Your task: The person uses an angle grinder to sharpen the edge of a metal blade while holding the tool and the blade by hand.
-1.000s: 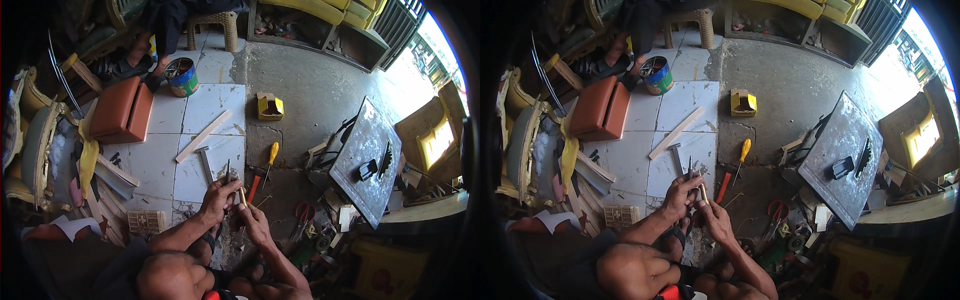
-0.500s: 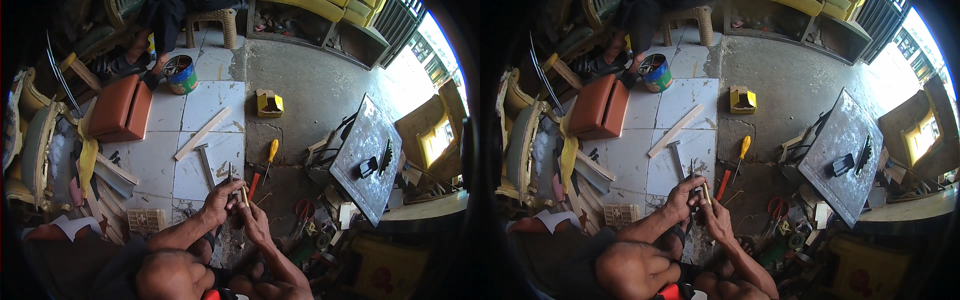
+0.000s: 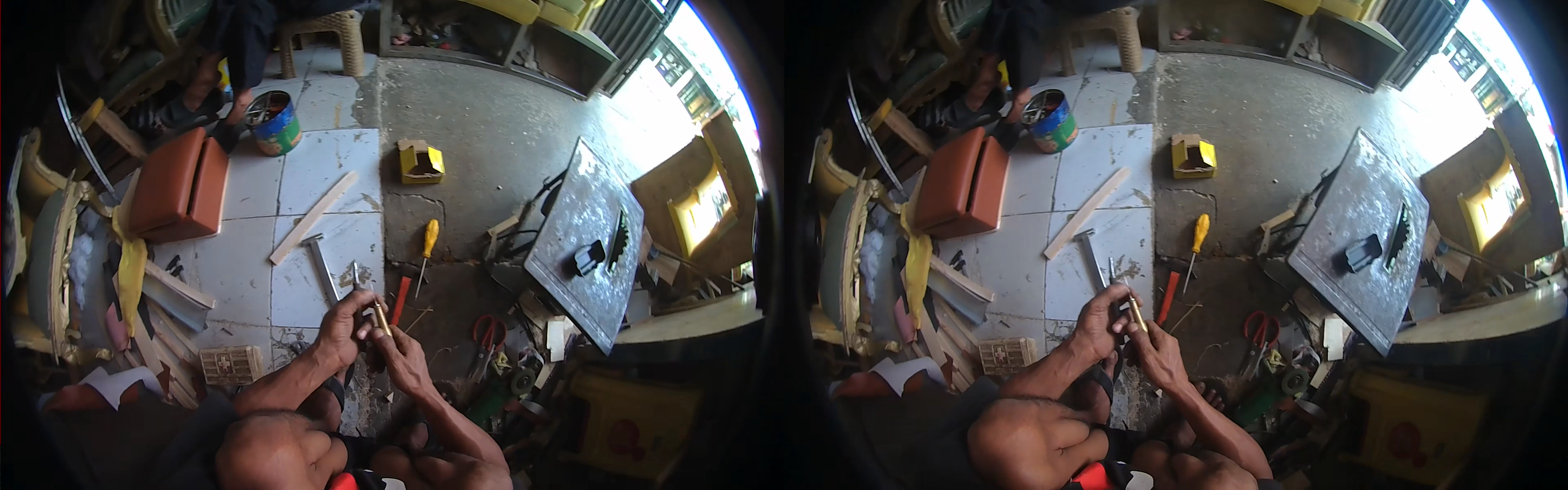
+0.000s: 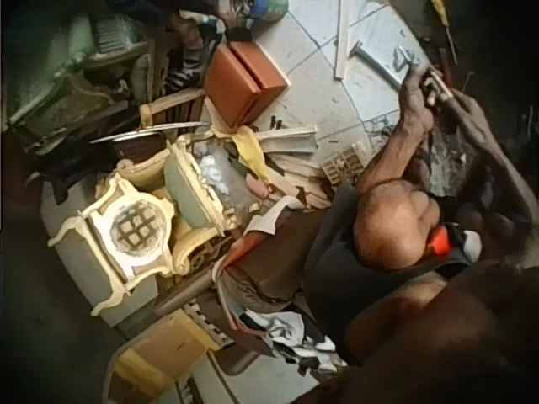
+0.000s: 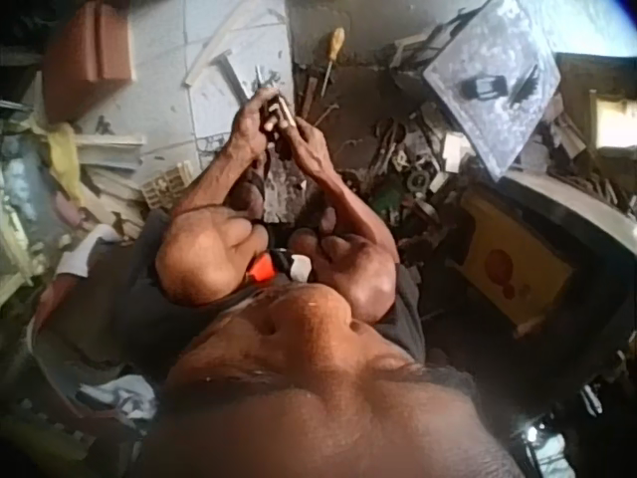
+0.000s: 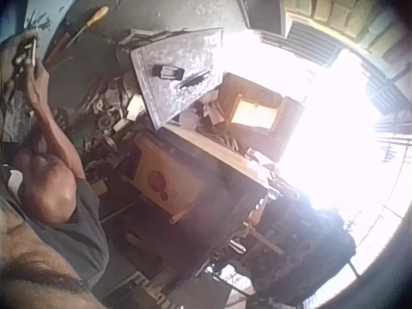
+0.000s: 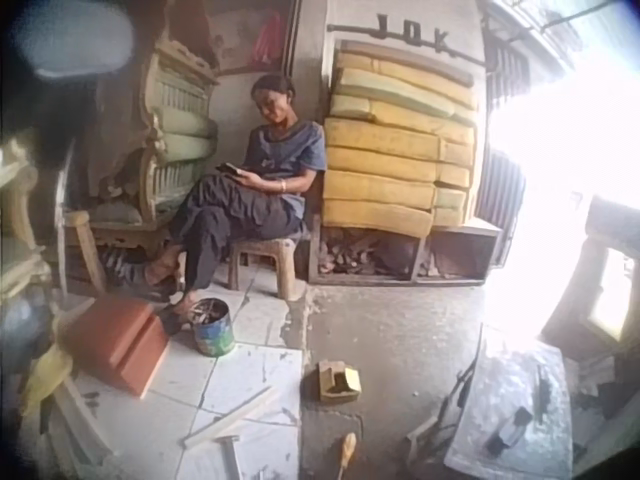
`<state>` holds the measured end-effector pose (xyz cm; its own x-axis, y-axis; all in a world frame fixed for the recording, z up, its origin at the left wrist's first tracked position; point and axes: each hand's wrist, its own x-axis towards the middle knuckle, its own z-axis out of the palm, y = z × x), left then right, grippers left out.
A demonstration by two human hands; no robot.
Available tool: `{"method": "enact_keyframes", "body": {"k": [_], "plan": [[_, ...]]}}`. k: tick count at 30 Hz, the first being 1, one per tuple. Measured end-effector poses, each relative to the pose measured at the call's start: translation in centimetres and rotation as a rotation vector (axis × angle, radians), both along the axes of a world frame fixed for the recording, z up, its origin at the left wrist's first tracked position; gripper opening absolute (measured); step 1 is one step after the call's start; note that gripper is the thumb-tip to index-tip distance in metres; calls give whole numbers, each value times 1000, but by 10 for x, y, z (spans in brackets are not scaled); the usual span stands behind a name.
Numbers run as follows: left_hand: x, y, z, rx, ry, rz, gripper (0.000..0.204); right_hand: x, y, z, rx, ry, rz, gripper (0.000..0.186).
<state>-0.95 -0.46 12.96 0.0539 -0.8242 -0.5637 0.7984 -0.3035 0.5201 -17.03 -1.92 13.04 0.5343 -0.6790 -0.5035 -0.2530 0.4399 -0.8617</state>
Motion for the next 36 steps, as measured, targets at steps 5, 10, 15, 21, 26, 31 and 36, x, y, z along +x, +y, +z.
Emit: {"method": "enact_keyframes", "body": {"k": [5,10,15,21,26,31,36], "plan": [[-2,-1,-3,2,-14,-52,33,-5,-1,-6,-13,15,-3,51],[-3,1,-12,-12,-20,17,25,-4,-2,-9,-29,2,-4,53],[1,1,-16,37,-27,66,26,-1,-4,-7,0,-25,6,51],[-8,0,1,-82,-237,67,19,2,-2,5,56,-6,2,51],[35,-30,-18,156,-93,39,24,-6,-8,-6,-3,73,45,51],[223,-82,-153,276,-482,94,31,-19,0,-18,-77,181,188,45],[328,-127,-225,589,-1443,-71,36,-34,-4,-18,-23,279,174,42]]}}
